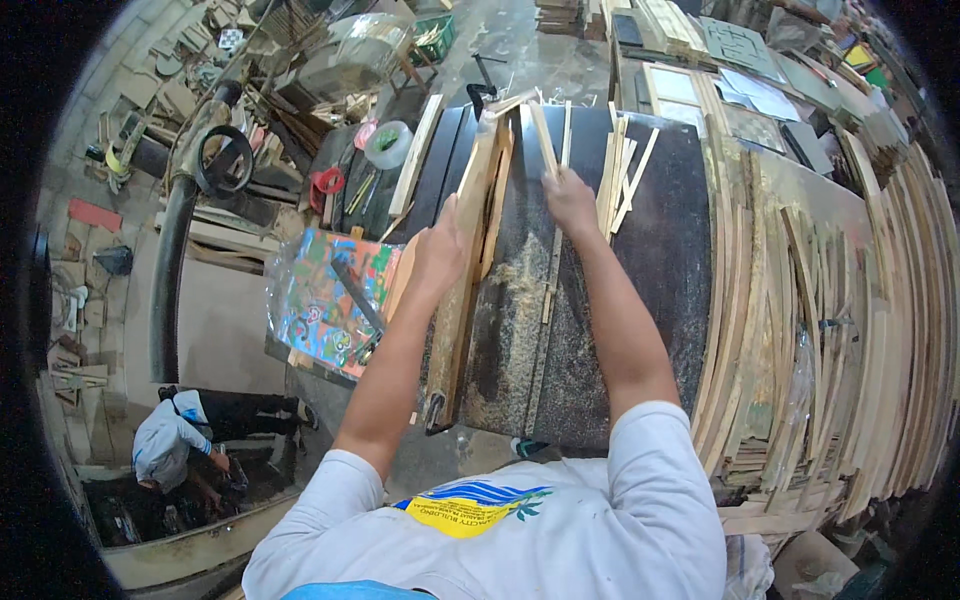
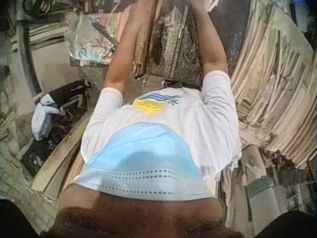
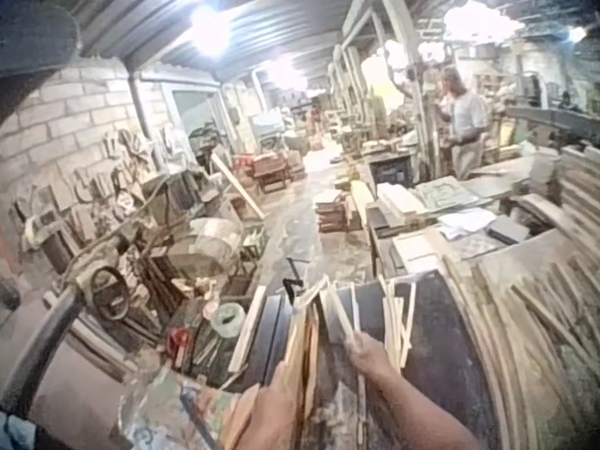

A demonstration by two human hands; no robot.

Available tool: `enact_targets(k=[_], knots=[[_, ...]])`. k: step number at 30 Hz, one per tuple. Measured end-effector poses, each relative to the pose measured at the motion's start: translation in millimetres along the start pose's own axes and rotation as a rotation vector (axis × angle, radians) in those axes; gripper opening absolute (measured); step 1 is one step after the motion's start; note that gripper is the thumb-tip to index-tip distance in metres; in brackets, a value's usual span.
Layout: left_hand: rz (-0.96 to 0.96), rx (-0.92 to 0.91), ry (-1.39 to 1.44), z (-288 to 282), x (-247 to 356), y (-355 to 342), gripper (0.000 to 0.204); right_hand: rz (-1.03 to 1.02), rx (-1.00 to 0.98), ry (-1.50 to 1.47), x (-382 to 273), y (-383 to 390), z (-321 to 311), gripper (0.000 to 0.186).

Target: The person repeatedly picks up thin wooden strips and runs them along a stationary sharpening or smoothing tool on a workbench. They handle the strips one at a time, turning them over and repositioning them, then place the processed pieces into a nearby pile. The task continues throughout the clip without visible completion.

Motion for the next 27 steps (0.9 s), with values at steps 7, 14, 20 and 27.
enact_targets(k=[7, 14, 20, 27], knots=[[-0.085, -0.238, 0.427, -30, -20, 121, 0.059, 0.234, 0.152, 0.216, 8, 171, -67, 0.043], [-0.137, -0.561, 0.715, -6, -45, 249, 0.056, 0.18, 0.113, 0.644, 16, 312, -107, 0.038], [-0.103, -0.737, 0.706, 4, -47, 326, 0.05, 0.163, 0.293, 0.742, 14, 393, -155, 0.032], [-0.14, -0.789, 0.701, 12, -57, 367, 0.048, 0.371, 0.224, 0.738, 8, 437, -219, 0.033]])
Point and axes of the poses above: each hand's wrist, its own y-axis away from the middle knuckle, its own z-axis out of the palm, x = y × z, the point moved 1 cm from there along -y, towards the middle knuckle, and after that the axes turned 15 degrees about -z, right-handed, at the moved point
